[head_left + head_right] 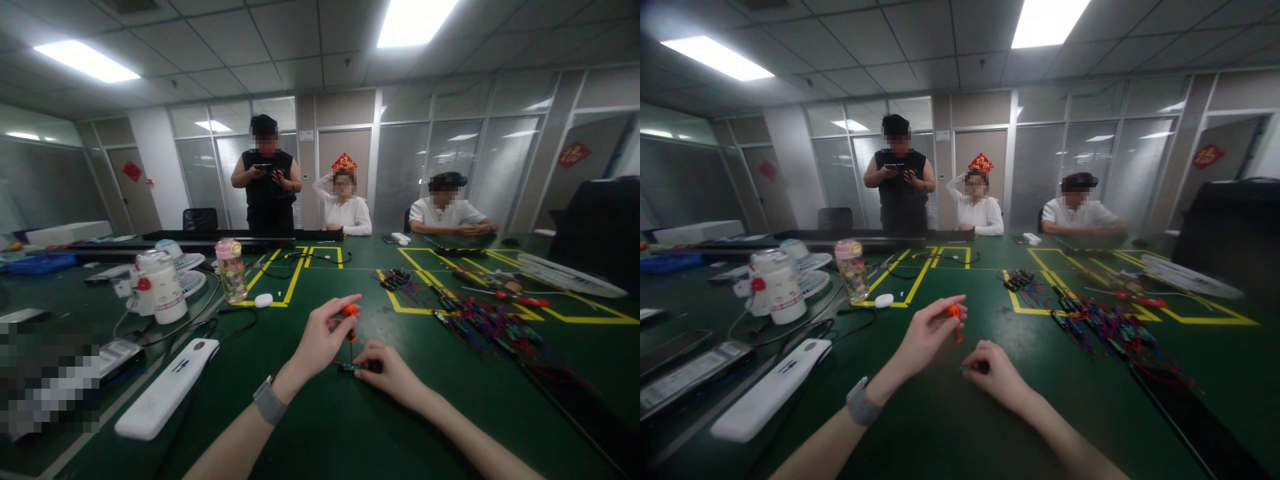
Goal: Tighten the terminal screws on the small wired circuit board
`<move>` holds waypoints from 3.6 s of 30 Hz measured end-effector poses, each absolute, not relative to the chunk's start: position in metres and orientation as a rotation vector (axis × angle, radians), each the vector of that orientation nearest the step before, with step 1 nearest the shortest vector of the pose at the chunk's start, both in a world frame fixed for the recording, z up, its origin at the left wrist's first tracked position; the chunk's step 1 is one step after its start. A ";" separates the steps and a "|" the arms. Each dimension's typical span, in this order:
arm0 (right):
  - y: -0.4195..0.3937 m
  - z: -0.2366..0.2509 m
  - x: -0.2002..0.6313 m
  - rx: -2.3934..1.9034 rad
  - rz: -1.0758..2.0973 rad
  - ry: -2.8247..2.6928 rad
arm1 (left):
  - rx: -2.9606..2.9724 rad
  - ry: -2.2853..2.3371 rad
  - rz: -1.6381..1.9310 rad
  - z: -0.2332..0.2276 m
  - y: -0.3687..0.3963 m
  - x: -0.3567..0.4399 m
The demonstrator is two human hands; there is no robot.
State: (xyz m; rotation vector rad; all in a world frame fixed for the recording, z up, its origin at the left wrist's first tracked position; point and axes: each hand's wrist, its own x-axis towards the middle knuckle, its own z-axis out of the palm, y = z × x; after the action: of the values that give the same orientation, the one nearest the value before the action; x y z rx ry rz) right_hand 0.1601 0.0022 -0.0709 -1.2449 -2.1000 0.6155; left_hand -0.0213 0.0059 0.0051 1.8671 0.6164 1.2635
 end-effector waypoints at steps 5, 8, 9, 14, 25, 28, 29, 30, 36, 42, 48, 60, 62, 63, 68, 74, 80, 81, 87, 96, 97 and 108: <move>0.001 -0.073 0.160 -1.251 0.598 -2.095 | 2.091 0.816 1.518 0.000 0.003 -0.020; 0.000 -0.072 0.159 -1.255 0.605 -2.095 | 1.996 0.692 1.437 -0.002 0.004 -0.019; 0.000 -0.071 0.158 -1.258 0.607 -2.096 | 1.930 0.657 1.400 -0.002 0.005 -0.019; 0.000 -0.071 0.159 -1.269 0.608 -2.093 | 1.894 0.807 1.506 0.000 0.010 -0.021; -0.001 -0.071 0.159 -1.263 0.617 -2.100 | 1.903 0.835 1.424 0.000 0.018 -0.027; -0.001 -0.070 0.159 -1.267 0.608 -2.103 | 1.961 0.819 1.435 0.002 0.018 -0.029; 0.000 -0.070 0.159 -1.264 0.609 -2.105 | 1.922 0.747 1.388 0.003 0.018 -0.029; 0.000 -0.069 0.159 -1.261 0.613 -2.107 | 1.862 0.665 1.327 0.003 0.018 -0.029; 0.000 -0.069 0.159 -1.278 0.616 -2.106 | 1.907 0.766 1.381 0.002 0.017 -0.029; -0.002 -0.067 0.158 -1.273 0.618 -2.107 | 1.803 0.594 1.259 0.006 0.013 -0.029; -0.003 -0.066 0.158 -1.299 0.619 -2.112 | 1.793 0.781 1.395 0.006 0.015 -0.030; -0.003 -0.067 0.157 -1.271 0.630 -2.093 | 1.927 0.762 1.371 0.004 0.011 -0.026; -0.003 -0.067 0.157 -1.274 0.632 -2.093 | 1.917 0.680 1.287 0.006 0.008 -0.026; -0.003 -0.066 0.157 -1.278 0.630 -2.095 | 1.888 0.641 1.246 0.006 0.007 -0.025; -0.002 -0.067 0.158 -1.291 0.614 -2.108 | 1.956 0.731 1.332 0.005 0.004 -0.020; -0.002 -0.067 0.157 -1.298 0.616 -2.104 | 1.963 0.691 1.328 0.004 0.002 -0.018; -0.002 -0.068 0.157 -1.301 0.608 -2.116 | 1.915 0.753 1.391 0.004 0.002 -0.019; -0.002 -0.069 0.157 -1.298 0.607 -2.112 | 1.925 0.764 1.403 0.004 0.002 -0.019; -0.001 -0.068 0.158 -1.280 0.596 -2.116 | 1.773 0.630 1.304 0.003 0.004 -0.017; -0.003 -0.065 0.158 -1.266 0.619 -2.114 | 1.751 0.629 1.342 0.002 0.008 -0.019; -0.003 -0.065 0.158 -1.265 0.621 -2.115 | 1.732 0.610 1.331 0.003 0.007 -0.019; -0.003 -0.065 0.158 -1.250 0.606 -2.111 | 1.836 0.634 1.350 0.004 0.003 -0.019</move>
State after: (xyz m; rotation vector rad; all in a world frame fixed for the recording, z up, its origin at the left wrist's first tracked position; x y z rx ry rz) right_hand 0.1576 -0.0026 -0.0654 -1.2505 -2.1114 0.6060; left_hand -0.0188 0.0028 0.0042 1.8357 0.6341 1.3503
